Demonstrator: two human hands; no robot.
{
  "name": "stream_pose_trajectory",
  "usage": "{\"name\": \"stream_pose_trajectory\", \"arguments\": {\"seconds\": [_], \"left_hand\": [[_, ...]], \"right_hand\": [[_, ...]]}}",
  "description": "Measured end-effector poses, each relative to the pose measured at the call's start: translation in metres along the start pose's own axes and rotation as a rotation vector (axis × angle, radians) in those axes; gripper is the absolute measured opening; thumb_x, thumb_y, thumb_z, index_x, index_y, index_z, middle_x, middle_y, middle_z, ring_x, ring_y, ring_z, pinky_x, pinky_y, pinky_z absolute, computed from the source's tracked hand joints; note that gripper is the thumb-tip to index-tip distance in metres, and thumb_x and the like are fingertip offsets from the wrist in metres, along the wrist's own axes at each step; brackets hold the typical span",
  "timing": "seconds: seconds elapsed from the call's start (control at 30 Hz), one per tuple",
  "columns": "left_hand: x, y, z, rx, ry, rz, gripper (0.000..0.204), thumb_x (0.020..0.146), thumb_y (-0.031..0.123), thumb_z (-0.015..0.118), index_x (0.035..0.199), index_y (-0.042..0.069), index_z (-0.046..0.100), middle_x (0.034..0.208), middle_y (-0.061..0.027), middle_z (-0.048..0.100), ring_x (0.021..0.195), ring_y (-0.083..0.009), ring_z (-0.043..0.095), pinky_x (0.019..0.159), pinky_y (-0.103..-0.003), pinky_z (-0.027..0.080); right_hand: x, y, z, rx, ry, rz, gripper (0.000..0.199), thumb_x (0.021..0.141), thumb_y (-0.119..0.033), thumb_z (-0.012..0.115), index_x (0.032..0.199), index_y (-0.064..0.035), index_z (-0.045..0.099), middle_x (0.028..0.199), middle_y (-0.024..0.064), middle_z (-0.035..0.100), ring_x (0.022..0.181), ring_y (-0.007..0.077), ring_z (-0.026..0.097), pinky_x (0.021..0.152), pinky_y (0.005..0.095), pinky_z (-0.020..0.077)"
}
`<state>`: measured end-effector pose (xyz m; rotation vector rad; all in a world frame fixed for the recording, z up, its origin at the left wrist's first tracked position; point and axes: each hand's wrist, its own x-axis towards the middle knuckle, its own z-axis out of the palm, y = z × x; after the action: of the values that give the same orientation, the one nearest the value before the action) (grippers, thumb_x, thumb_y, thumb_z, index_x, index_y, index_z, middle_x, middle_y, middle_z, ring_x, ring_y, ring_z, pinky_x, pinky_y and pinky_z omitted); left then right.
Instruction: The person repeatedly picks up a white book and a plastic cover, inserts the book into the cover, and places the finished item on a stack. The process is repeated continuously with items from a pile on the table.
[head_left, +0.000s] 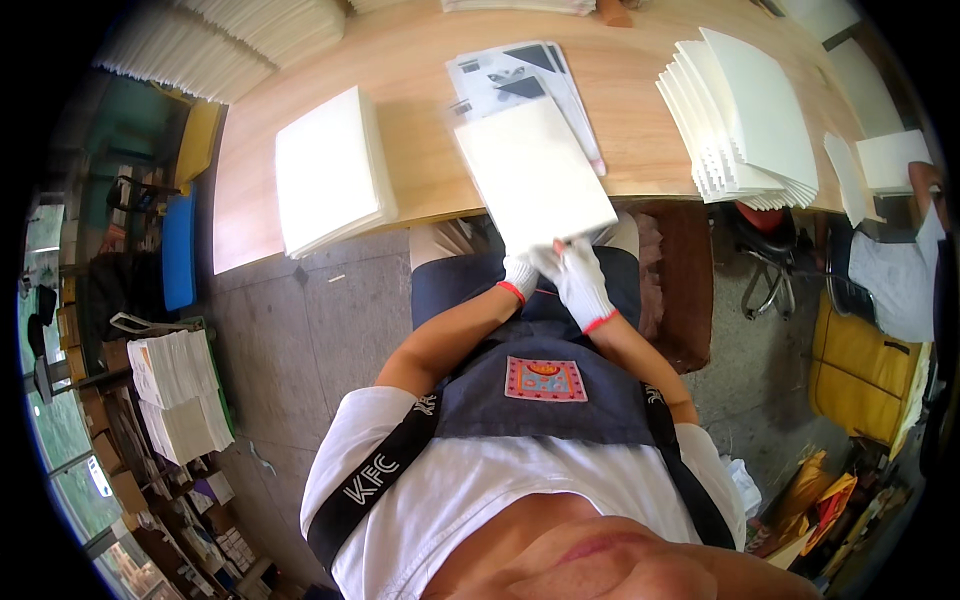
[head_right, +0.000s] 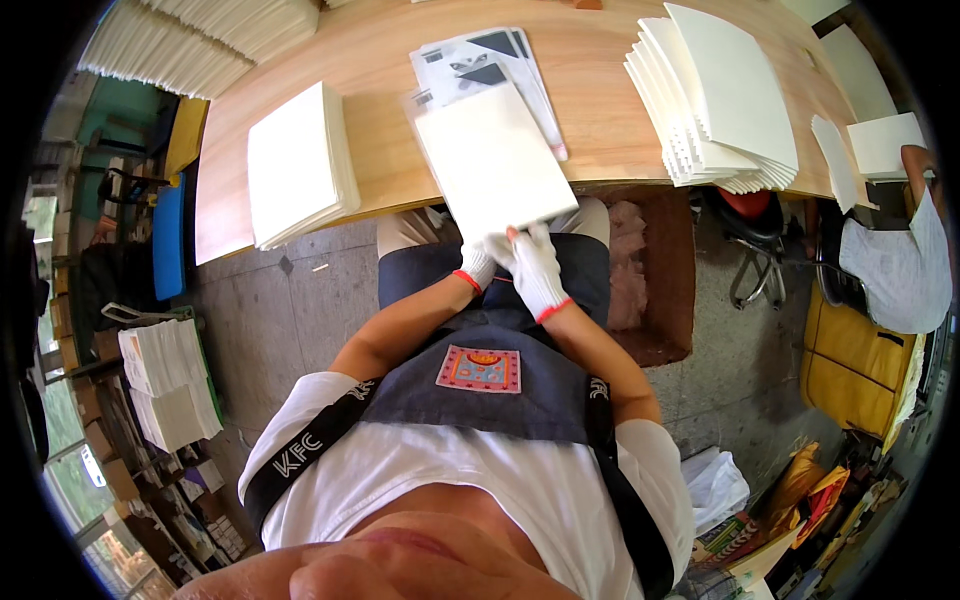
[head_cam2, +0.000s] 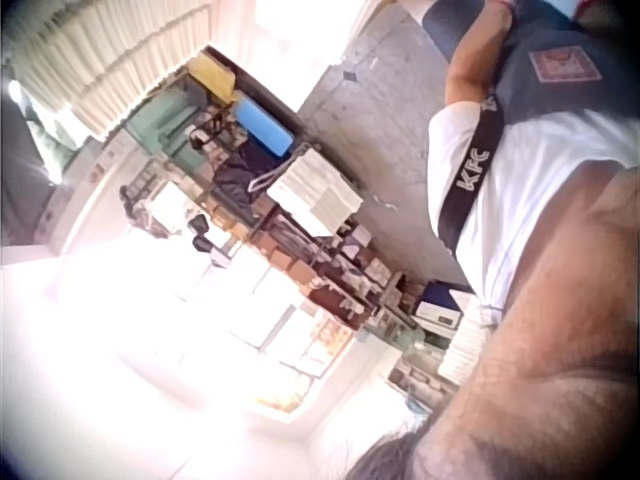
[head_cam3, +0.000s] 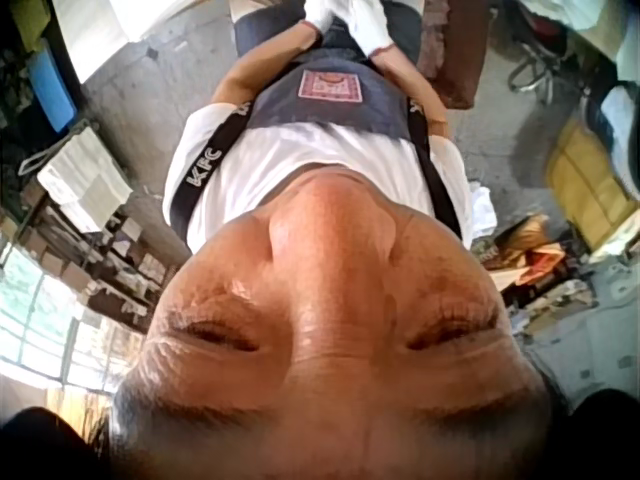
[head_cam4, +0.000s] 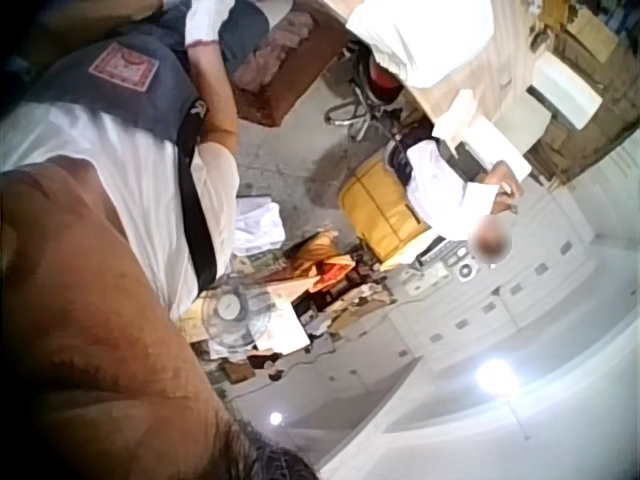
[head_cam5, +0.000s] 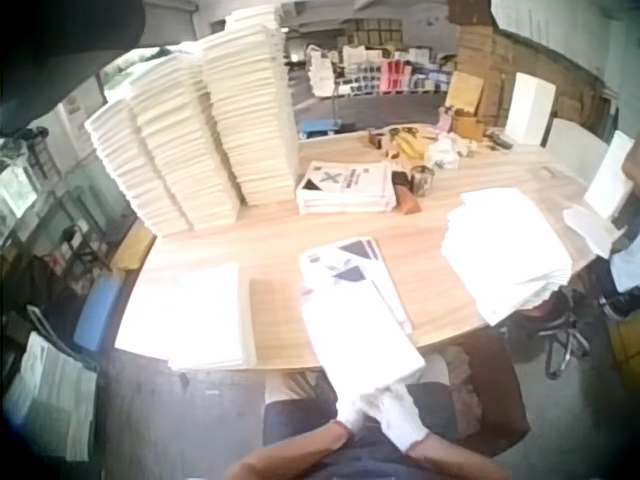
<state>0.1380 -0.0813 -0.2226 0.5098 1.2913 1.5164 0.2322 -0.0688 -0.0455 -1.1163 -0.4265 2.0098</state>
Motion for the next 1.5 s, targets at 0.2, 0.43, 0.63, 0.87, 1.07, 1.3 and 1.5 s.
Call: {"name": "stream_pose_trajectory", "arguments": {"seconds": [0.2, 0.43, 0.63, 0.87, 1.07, 1.3, 1.5], "left_hand": [[-0.022, 0.106, 0.015, -0.194, 0.037, -0.289, 0.019, 0.087, 0.013, 0.053, 0.105, 0.005, 0.056, 0.097, -0.0072, 0.06, 0.084, -0.0155, 0.059, 0.067, -0.03, 0.051], [-0.043, 0.152, -0.055, 0.018, 0.086, -0.284, 0.024, 0.088, 0.021, 0.058, 0.103, 0.002, 0.058, 0.088, -0.0077, 0.063, 0.074, -0.0186, 0.064, 0.062, -0.028, 0.053], [-0.042, 0.167, -0.064, 0.159, -0.016, -0.27, 0.022, 0.09, 0.023, 0.055, 0.095, 0.001, 0.058, 0.086, -0.0079, 0.065, 0.074, -0.0159, 0.064, 0.063, -0.027, 0.053], [-0.049, 0.168, -0.069, 0.149, 0.088, -0.252, 0.021, 0.089, 0.017, 0.056, 0.094, -0.004, 0.057, 0.083, -0.0104, 0.063, 0.072, -0.018, 0.064, 0.064, -0.027, 0.054], [-0.059, 0.171, -0.089, 0.756, 0.102, 0.187, 0.014, 0.085, 0.012, 0.059, 0.093, 0.0, 0.059, 0.086, -0.0084, 0.064, 0.075, -0.0178, 0.064, 0.064, -0.027, 0.052], [-0.038, 0.184, -0.076, 1.361, -0.039, 0.977, 0.015, 0.069, 0.002, 0.068, 0.079, 0.009, 0.059, 0.098, -0.0074, 0.061, 0.079, -0.0246, 0.06, 0.063, -0.035, 0.05], [-0.028, 0.173, -0.081, 1.063, 0.147, 0.751, 0.016, 0.075, 0.012, 0.069, 0.074, 0.007, 0.054, 0.071, -0.0057, 0.056, 0.062, -0.0194, 0.054, 0.057, -0.03, 0.043]], "right_hand": [[0.063, -0.018, 0.02, -0.379, -0.125, 0.106, 0.022, 0.091, -0.024, 0.052, 0.089, -0.0018, 0.054, 0.073, 0.0074, 0.059, 0.059, 0.0177, 0.06, 0.051, 0.0291, 0.0512], [0.026, -0.029, 0.039, -1.338, -0.427, -0.22, 0.017, 0.086, -0.021, 0.052, 0.099, -0.0107, 0.057, 0.064, 0.0058, 0.06, 0.051, 0.0162, 0.058, 0.048, 0.0302, 0.0448], [0.05, 0.008, 0.056, -1.957, -0.575, -0.757, 0.017, 0.086, -0.025, 0.051, 0.099, -0.0137, 0.048, 0.074, 0.0089, 0.065, 0.068, 0.0289, 0.064, 0.055, 0.0426, 0.0468], [0.028, -0.044, 0.017, -0.789, -0.421, -0.139, 0.01, 0.081, -0.006, 0.051, 0.089, -0.0062, 0.057, 0.068, 0.0041, 0.059, 0.052, 0.0133, 0.057, 0.047, 0.0243, 0.0455], [0.047, -0.113, -0.23, -1.866, 0.395, -0.229, 0.025, 0.087, -0.025, 0.048, 0.086, -0.0012, 0.053, 0.086, 0.0181, 0.063, 0.074, 0.0313, 0.062, 0.064, 0.0428, 0.0499], [0.021, -0.096, -0.068, -1.956, -0.205, -0.993, 0.049, 0.068, -0.018, 0.069, 0.115, -0.0165, 0.056, 0.118, 0.0057, 0.054, 0.106, 0.0243, 0.053, 0.086, 0.0353, 0.0443], [0.069, -0.064, -0.035, -1.587, -0.249, -0.991, 0.017, 0.071, -0.016, 0.07, 0.081, -0.0096, 0.058, 0.088, 0.0062, 0.059, 0.081, 0.0245, 0.058, 0.071, 0.0355, 0.0454]]}}
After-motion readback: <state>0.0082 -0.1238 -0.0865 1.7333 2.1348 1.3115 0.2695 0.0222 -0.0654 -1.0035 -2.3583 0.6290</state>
